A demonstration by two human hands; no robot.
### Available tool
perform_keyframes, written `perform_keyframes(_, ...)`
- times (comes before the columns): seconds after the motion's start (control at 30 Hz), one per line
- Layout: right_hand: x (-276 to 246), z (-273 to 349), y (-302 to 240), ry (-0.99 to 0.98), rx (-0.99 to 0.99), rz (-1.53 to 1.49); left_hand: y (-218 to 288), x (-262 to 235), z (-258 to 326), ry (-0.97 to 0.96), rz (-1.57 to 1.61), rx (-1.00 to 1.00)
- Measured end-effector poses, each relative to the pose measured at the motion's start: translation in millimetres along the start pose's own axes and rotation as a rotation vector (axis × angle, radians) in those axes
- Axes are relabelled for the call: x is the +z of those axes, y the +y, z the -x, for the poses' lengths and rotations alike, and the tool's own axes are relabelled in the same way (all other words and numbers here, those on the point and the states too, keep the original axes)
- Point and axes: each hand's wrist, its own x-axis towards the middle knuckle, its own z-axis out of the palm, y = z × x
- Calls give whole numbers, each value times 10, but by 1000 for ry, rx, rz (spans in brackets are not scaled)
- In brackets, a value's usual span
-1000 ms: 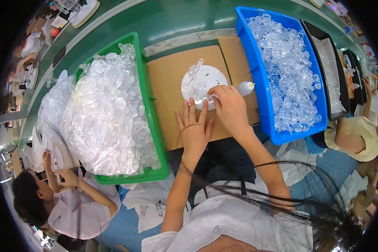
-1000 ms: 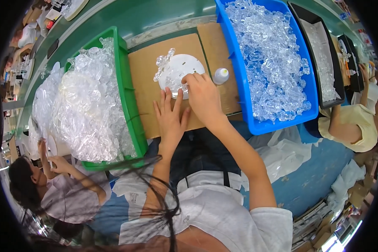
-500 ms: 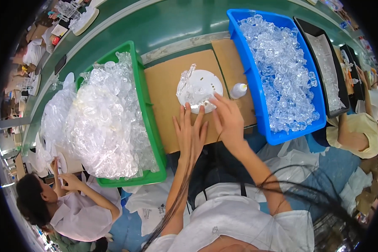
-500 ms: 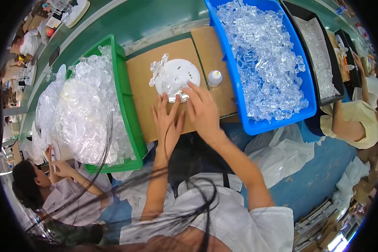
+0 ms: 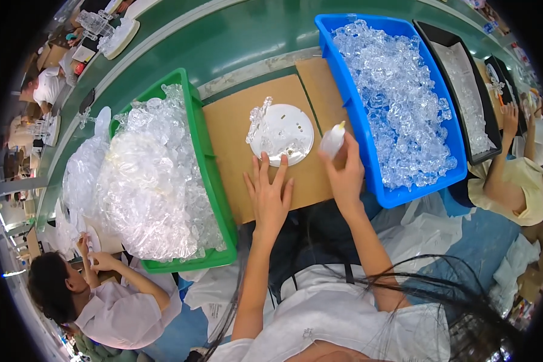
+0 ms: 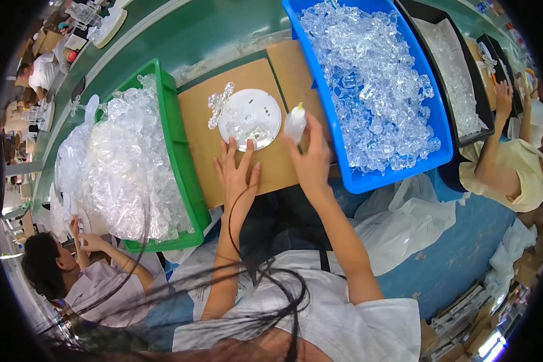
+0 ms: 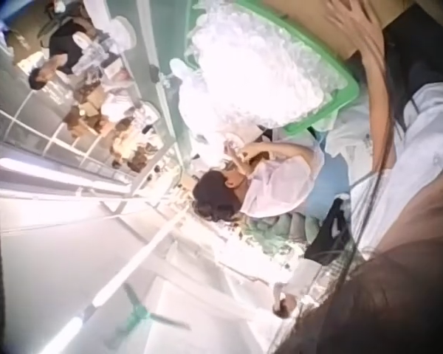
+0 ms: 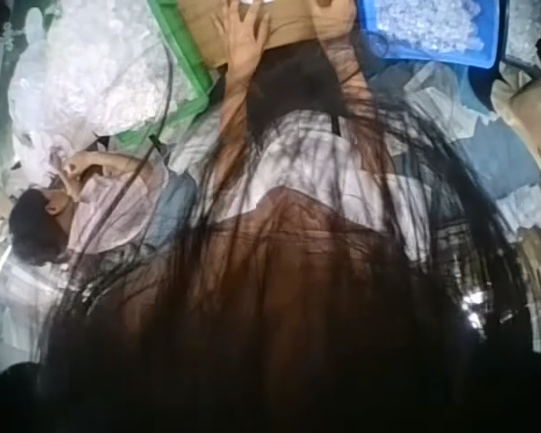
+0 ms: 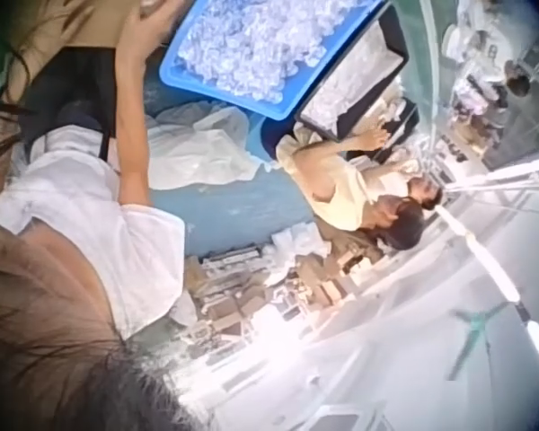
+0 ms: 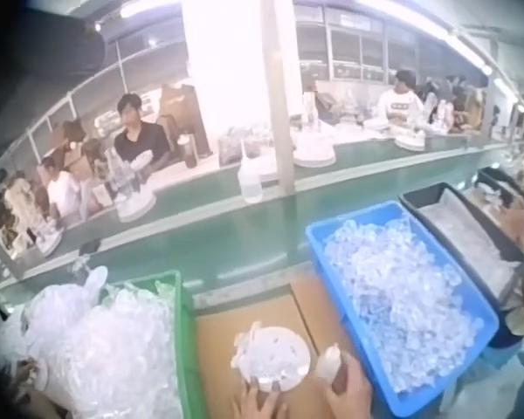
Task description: Gluing decorative cross-shaped ornaments onto circular white plastic bases on an assembly line.
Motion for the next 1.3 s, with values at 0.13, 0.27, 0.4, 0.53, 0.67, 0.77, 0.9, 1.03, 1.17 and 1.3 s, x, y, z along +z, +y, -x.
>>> perform_keyframes(0.13, -290, 432, -234, -270, 177, -3, -36, -38, 31, -3, 6, -22)
perform_keyframes(0.27, -205, 500, -148, -285, 150, 36, -3, -37, 2, 3, 12, -4)
perform_keyframes(0.4, -147, 420, -147, -330, 102, 94, 6, -54, 6, -11, 34, -10)
perform_keyframes(0.53, -126, 415, -203, -364, 100, 144, 0, -33, 9, 2, 27, -11)
perform_keyframes(0.67, -96, 466, -185, -356, 93, 110, -27, -33, 6, 1, 35, 9)
perform_keyframes(0.77, -92, 471, -192, -361, 90, 85, -11, -44, 7, -1, 12, -4)
perform_keyframes(0.9, -156, 434, -268, -403, 82, 71, -2, -48, 1, -4, 54, -11)
perform_keyframes(1.03, -85, 497, -331, -392, 37, 46, -19, -72, 1, 8, 25, -16)
perform_keyframes(1.17, -79, 537, -240, -412, 37, 56, -22, -64, -9, -26, 47, -3)
perform_keyframes(1.3, -86, 520, -254, -466, 81, 100, -27, -94, -7, -34, 77, -16)
